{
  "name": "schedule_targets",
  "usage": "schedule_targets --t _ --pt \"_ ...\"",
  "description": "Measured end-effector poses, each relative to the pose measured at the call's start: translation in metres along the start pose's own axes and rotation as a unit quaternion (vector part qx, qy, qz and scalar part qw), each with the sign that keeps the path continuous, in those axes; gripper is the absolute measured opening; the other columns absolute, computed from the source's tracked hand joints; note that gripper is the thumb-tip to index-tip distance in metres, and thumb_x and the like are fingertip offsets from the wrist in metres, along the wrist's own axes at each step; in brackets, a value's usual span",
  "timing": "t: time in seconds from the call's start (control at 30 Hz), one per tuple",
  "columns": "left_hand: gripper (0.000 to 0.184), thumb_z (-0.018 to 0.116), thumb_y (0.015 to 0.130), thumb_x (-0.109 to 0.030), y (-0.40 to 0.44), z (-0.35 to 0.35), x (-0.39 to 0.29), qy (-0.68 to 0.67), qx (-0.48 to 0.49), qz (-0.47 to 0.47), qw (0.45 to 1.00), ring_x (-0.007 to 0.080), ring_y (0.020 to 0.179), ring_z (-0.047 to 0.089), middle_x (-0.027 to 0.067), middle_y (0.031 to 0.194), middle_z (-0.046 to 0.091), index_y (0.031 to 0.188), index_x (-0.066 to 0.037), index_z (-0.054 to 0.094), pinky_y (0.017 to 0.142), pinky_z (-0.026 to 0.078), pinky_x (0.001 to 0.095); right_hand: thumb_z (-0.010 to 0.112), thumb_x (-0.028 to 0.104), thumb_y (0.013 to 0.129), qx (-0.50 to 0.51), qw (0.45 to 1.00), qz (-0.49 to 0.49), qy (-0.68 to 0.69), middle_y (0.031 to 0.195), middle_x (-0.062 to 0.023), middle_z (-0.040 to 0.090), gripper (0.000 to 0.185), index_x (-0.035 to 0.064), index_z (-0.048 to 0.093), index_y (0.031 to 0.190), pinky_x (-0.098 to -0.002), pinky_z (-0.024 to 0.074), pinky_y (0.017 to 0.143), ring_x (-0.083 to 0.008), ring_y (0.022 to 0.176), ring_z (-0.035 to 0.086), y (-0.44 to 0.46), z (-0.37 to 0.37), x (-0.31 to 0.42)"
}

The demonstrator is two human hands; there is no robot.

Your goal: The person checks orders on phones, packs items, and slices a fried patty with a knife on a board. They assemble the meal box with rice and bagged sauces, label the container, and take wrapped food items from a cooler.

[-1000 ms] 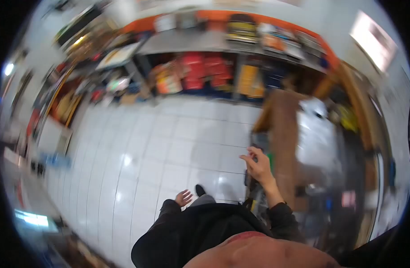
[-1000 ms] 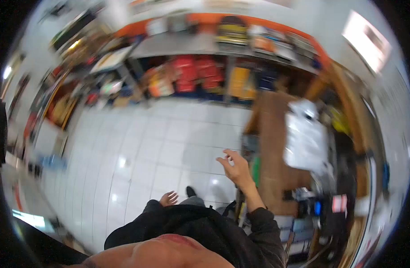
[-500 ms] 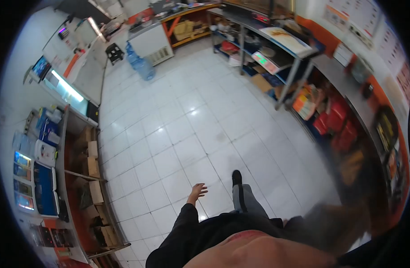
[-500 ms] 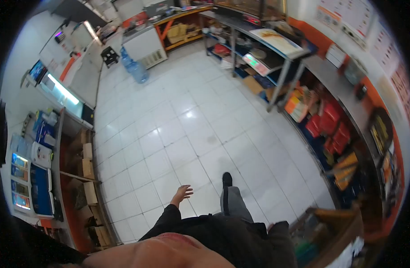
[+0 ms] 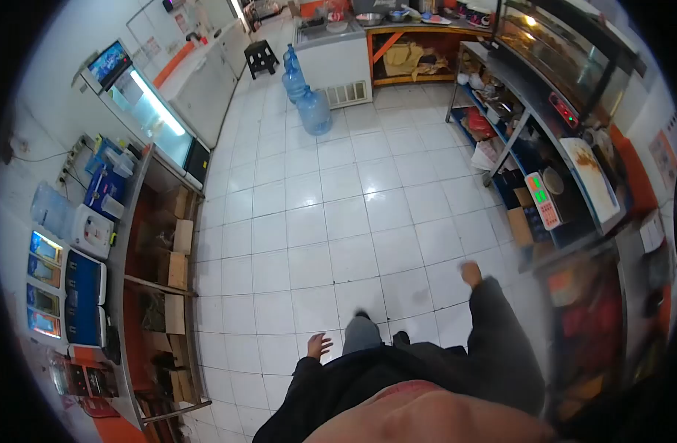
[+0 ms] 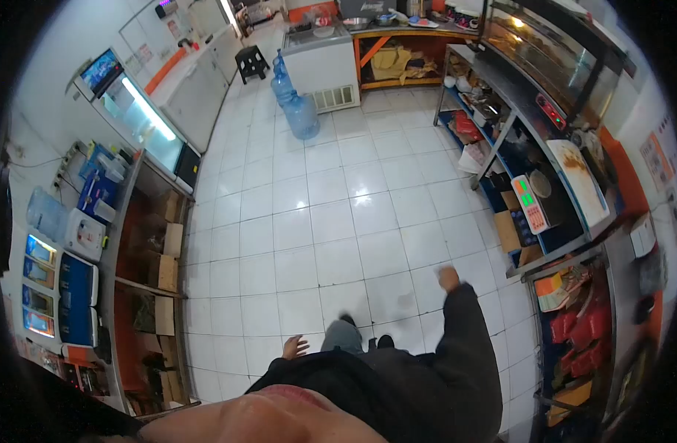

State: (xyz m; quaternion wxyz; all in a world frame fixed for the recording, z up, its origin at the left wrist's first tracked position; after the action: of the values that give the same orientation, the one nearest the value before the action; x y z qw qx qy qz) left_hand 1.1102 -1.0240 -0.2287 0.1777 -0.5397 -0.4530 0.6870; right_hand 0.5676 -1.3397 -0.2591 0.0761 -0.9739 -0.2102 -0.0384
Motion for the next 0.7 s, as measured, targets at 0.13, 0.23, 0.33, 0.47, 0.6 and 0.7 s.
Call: schedule_targets --t 0.13,0.23,0.33,0.47,0.6,0.7 --pt "0.032 0.049 0.092 -0.026 0.064 -0.047 -0.018 -0.047 -0.099 -0.047 0.993 0.0266 0.087 0.066 0.0145 0.102 0.064 0.119 -0.007 0.052 0.070 0.051 0.0434 0.047 0.006 0.085 -0.153 0.933 0.011 0.325 0.086 -0.0186 0.061 0.023 0.0061 0.069 0.090 -0.0406 0.0467 0.078 -0.0356 0.084 0.058 0.217 -0.150 0.118" --pt "0.029 0.050 0.091 -0.023 0.115 -0.047 -0.081 0.092 -0.097 -0.001 0.991 0.0262 0.081 0.066 0.0151 0.097 0.065 0.113 -0.005 0.053 0.066 0.052 0.0418 0.043 0.005 0.089 -0.102 0.934 -0.045 0.338 0.092 -0.0173 0.059 0.027 0.0089 0.068 0.095 -0.0413 0.0449 0.082 -0.0339 0.090 0.056 0.311 -0.181 0.178" --pt "0.026 0.051 0.089 -0.021 0.207 -0.033 -0.184 0.211 -0.060 0.060 0.974 0.0258 0.075 0.066 0.0158 0.091 0.065 0.107 -0.002 0.055 0.062 0.053 0.0402 0.045 0.014 0.090 0.008 0.954 0.010 0.301 0.097 -0.0196 0.060 0.023 0.0095 0.066 0.099 -0.0448 0.0447 0.084 -0.0372 0.094 0.057 0.348 -0.155 0.199" --pt "0.023 0.052 0.087 -0.018 0.346 0.005 -0.388 0.321 0.009 0.139 0.937 0.0253 0.067 0.066 0.0166 0.083 0.066 0.099 0.001 0.057 0.057 0.054 0.0380 0.051 0.015 0.085 0.119 0.932 0.131 0.317 0.097 -0.0209 0.064 0.022 0.0113 0.068 0.099 -0.0425 0.0464 0.087 -0.0360 0.096 0.059 0.342 -0.086 0.143" --pt "0.025 0.047 0.091 -0.017 0.464 0.063 -0.582 0.266 -0.016 0.203 0.942 0.0232 0.066 0.066 0.0157 0.081 0.066 0.109 0.000 0.053 0.051 0.052 0.0333 0.052 0.021 0.085 0.290 0.910 0.249 0.159 0.099 -0.0156 0.066 0.023 0.0131 0.070 0.096 -0.0415 0.0481 0.085 -0.0311 0.095 0.062 0.310 0.015 0.033" --pt "0.025 0.046 0.093 -0.017 0.507 0.104 -0.690 0.214 -0.001 0.270 0.939 0.0227 0.065 0.067 0.0154 0.081 0.067 0.112 -0.002 0.051 0.048 0.051 0.0326 0.051 0.021 0.084 0.374 0.892 0.238 0.087 0.096 -0.0142 0.067 0.023 0.0120 0.071 0.093 -0.0440 0.0494 0.080 -0.0310 0.092 0.063 0.357 0.000 -0.018"
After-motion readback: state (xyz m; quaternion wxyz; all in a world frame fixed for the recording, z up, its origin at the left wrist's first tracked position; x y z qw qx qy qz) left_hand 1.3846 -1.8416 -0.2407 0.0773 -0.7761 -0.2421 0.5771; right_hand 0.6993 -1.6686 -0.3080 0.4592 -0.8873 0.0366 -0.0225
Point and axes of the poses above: each hand's wrist, its own y-axis towards the middle knuckle, its own z-axis out of the palm, x = y × z, the point moved 2 cm from there along y, towards the middle knuckle
